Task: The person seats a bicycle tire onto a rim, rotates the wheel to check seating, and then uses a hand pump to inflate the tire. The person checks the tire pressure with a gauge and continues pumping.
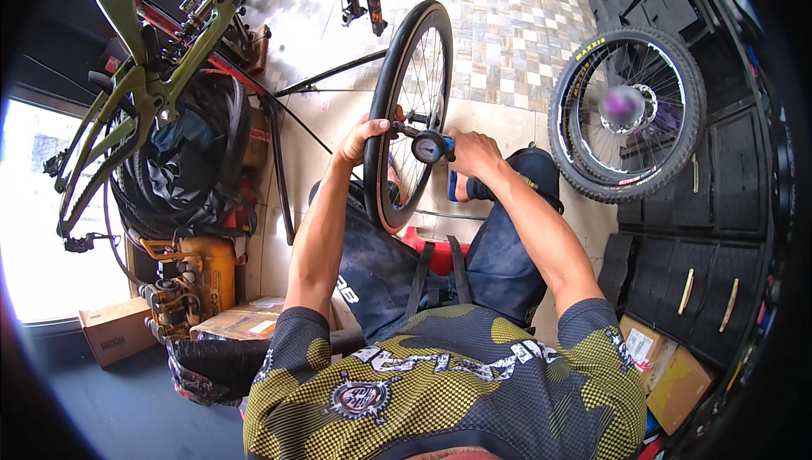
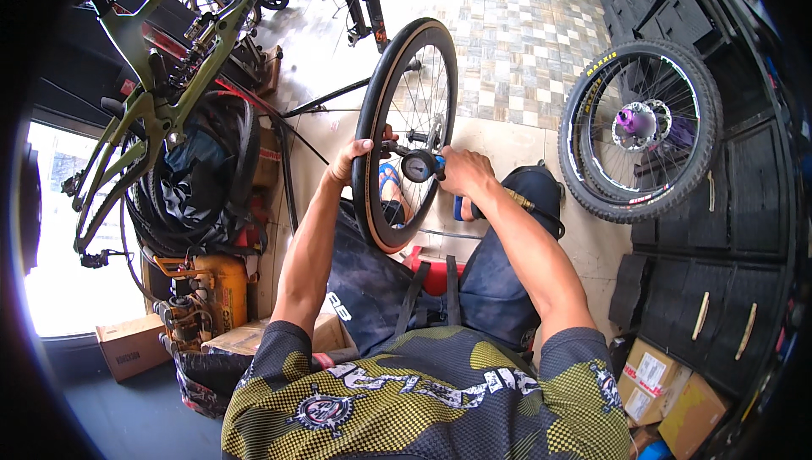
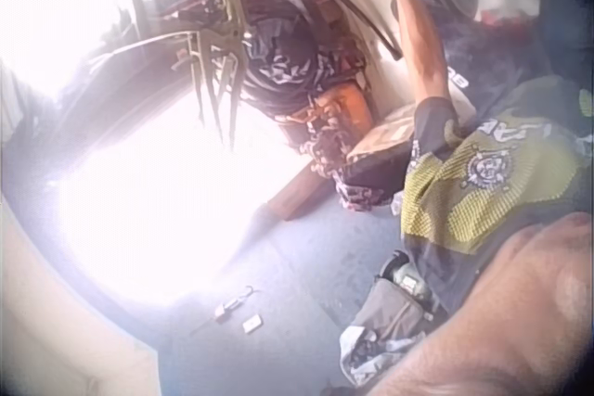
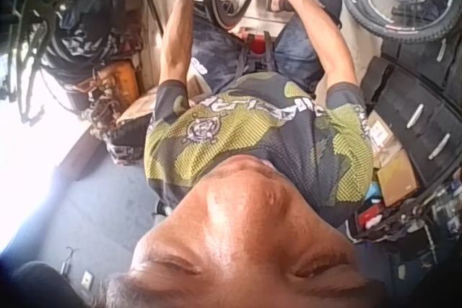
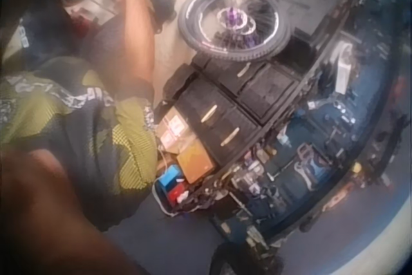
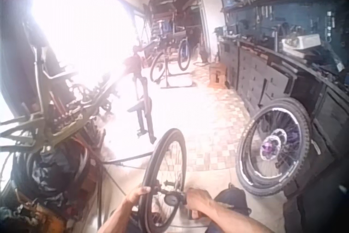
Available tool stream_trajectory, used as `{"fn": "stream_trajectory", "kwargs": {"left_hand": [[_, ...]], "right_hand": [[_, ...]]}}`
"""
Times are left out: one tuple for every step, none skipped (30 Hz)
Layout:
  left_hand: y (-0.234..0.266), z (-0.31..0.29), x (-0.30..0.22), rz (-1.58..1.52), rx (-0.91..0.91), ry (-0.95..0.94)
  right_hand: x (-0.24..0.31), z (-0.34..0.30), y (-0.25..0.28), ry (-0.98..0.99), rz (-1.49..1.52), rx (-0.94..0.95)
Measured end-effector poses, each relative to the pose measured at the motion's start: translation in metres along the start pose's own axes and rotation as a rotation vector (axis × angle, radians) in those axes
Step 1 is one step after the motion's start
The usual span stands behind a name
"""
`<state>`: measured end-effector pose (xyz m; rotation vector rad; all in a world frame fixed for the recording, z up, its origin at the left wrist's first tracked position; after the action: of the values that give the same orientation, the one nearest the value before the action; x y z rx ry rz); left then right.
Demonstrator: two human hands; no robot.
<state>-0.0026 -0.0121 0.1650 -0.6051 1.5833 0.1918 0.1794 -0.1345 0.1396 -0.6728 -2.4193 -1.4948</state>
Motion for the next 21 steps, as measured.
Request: {"fn": "stream_trajectory", "kwargs": {"left_hand": [[-0.0001, -0.001, -0.0009, 0.003, -0.007, 0.0], [-0.0002, -0.0019, -0.0018, 0.006, -0.014, 0.0], [-0.0005, -0.0023, -0.0025, 0.012, -0.009, 0.001], [-0.0006, -0.0024, -0.0034, 0.017, -0.004, 0.003], [-0.0009, -0.0023, -0.0042, 0.023, 0.001, 0.004], [-0.0002, -0.0022, -0.0038, 0.021, -0.002, 0.004], [0.0004, -0.002, -0.0033, 0.02, -0.006, 0.004], [0.0008, -0.002, -0.0027, 0.019, -0.009, 0.004], [0.0009, -0.002, -0.0026, 0.015, -0.007, 0.007], [0.001, -0.0021, -0.0024, 0.011, -0.005, 0.01], [0.0009, -0.0019, -0.0022, 0.007, -0.004, 0.013], [0.0007, -0.0016, -0.0022, 0.006, -0.003, 0.013], [0.0004, -0.0014, -0.0023, 0.004, -0.003, 0.014], [0.0001, -0.0012, -0.0022, 0.003, -0.003, 0.014], [-0.0003, -0.0011, -0.0024, 0.003, -0.002, 0.011], [-0.0006, -0.0011, -0.0025, 0.004, -0.001, 0.009], [-0.0009, -0.0012, -0.0027, 0.004, 0.0, 0.006], [-0.001, -0.0011, -0.0027, 0.005, 0.001, 0.007], [-0.0012, -0.0011, -0.0027, 0.006, 0.003, 0.008], [-0.0014, -0.0014, -0.0027, 0.006, 0.004, 0.008], [-0.0017, -0.0013, -0.0023, 0.005, 0.003, 0.011]], "right_hand": [[0.0018, -0.0005, 0.0019, -0.004, 0.011, 0.009], [0.0034, -0.0015, 0.0035, -0.008, 0.023, 0.019], [0.003, -0.002, 0.0037, -0.015, 0.029, 0.019], [0.0026, -0.0026, 0.0037, -0.024, 0.036, 0.019], [0.0022, -0.003, 0.0036, -0.032, 0.042, 0.018], [0.0018, -0.0028, 0.0028, -0.029, 0.041, 0.012], [0.0015, -0.0025, 0.0019, -0.026, 0.041, 0.005], [0.0009, -0.0024, 0.0012, -0.024, 0.04, -0.002], [0.0007, -0.0024, 0.0015, -0.029, 0.038, -0.001], [0.0006, -0.0024, 0.0018, -0.035, 0.037, 0.0], [0.0004, -0.0026, 0.002, -0.041, 0.035, 0.001], [0.0011, -0.0033, 0.0028, -0.037, 0.029, -0.007], [0.0018, -0.0041, 0.0036, -0.034, 0.024, -0.015], [0.0023, -0.0049, 0.0044, -0.03, 0.018, -0.023], [0.0028, -0.0061, 0.0052, -0.027, 0.02, -0.025], [0.0033, -0.0073, 0.0061, -0.025, 0.021, -0.027], [0.0041, -0.0084, 0.0068, -0.022, 0.022, -0.029], [0.0039, -0.0085, 0.0068, -0.028, 0.022, -0.023], [0.0038, -0.0084, 0.007, -0.034, 0.022, -0.016], [0.0039, -0.0085, 0.0072, -0.039, 0.022, -0.01], [0.0025, -0.0079, 0.0062, -0.042, 0.02, -0.008]]}}
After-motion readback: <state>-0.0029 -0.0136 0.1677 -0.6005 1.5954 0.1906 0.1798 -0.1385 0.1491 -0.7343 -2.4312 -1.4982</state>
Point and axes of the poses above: each hand's wrist, its own z-axis towards the middle knuckle, its own y-axis out of the back of the hand, x = y × z, the point moved 8 cm from there along z, towards the middle knuckle, and after that the axes turned 9 degrees about x, right-handed, at the moved point
